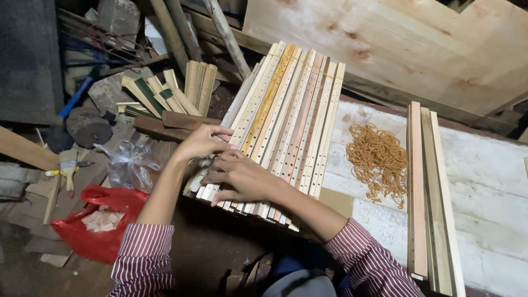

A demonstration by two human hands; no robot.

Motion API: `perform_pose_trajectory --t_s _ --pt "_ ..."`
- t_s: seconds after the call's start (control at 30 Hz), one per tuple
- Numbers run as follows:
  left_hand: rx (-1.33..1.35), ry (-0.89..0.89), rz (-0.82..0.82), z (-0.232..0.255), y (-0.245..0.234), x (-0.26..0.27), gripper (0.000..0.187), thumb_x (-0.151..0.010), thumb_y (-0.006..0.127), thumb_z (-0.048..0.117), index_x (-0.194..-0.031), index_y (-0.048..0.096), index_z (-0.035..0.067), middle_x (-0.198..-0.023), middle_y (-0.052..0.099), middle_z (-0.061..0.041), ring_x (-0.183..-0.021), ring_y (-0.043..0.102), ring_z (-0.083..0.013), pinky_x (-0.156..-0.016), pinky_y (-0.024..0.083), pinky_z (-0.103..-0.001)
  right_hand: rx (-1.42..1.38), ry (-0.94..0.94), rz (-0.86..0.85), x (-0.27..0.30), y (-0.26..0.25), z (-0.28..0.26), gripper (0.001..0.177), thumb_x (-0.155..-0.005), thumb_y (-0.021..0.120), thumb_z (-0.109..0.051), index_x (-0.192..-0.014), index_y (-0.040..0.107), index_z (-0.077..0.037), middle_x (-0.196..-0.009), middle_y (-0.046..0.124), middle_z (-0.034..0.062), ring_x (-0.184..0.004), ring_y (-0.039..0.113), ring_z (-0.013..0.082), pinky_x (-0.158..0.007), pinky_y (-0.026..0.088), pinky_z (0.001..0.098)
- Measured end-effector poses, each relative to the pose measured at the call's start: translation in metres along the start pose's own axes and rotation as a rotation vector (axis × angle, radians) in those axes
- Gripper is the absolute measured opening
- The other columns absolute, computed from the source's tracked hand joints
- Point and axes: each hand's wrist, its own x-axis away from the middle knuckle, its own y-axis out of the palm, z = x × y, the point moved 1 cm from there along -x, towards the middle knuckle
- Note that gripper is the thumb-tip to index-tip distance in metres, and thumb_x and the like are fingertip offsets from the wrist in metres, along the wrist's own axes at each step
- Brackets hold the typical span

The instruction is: Sorting and stacking wooden slats with pre-drilled holes

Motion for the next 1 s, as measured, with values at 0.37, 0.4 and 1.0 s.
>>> perform_pose_trajectory --t_s 0.37,0.4,1.0 --pt "-0.062 0.064 0.08 -0.006 0.011 -0.006 0.069 -0.064 0.096 0.02 -0.127 0.072 0.005 -0.092 0.064 -0.009 -0.06 0.061 -0.009 -0.047 0.053 -0.022 -0.038 0.059 -0.036 0.009 -0.02 -0.018 0.062 -0.09 0.059 -0.065 -0.127 0.067 -0.015 -0.124 0.066 0.0111 -0.126 0.058 0.0305 -0.116 0.037 0.0556" --pt "-0.151 0.067 0.125 0.0 0.012 -0.002 0.073 -0.061 0.099 0.027 -0.127 0.073 0.01 -0.091 0.067 -0.007 -0.06 0.062 -0.0093 -0.049 0.052 -0.023 -0.083 0.08 -0.033 0.012 -0.027 -0.023 0.066 -0.091 0.059 -0.064 -0.132 0.065 -0.013 -0.134 0.064 0.0141 -0.134 0.055 0.0339 -0.117 0.037 0.0581" --pt "-0.22 0.603 -0.138 0.08 0.312 0.114 0.023 -0.095 0.07 0.03 -0.114 0.072 0.016 -0.088 0.064 -0.001 -0.076 0.065 -0.0212 -0.07 0.049 -0.035 -0.217 0.883 0.36 0.32 -0.095 -0.101 0.036 -0.091 0.073 -0.026 -0.122 0.074 -0.009 -0.12 0.078 0.0065 -0.114 0.068 0.0219 -0.098 0.053 0.035"
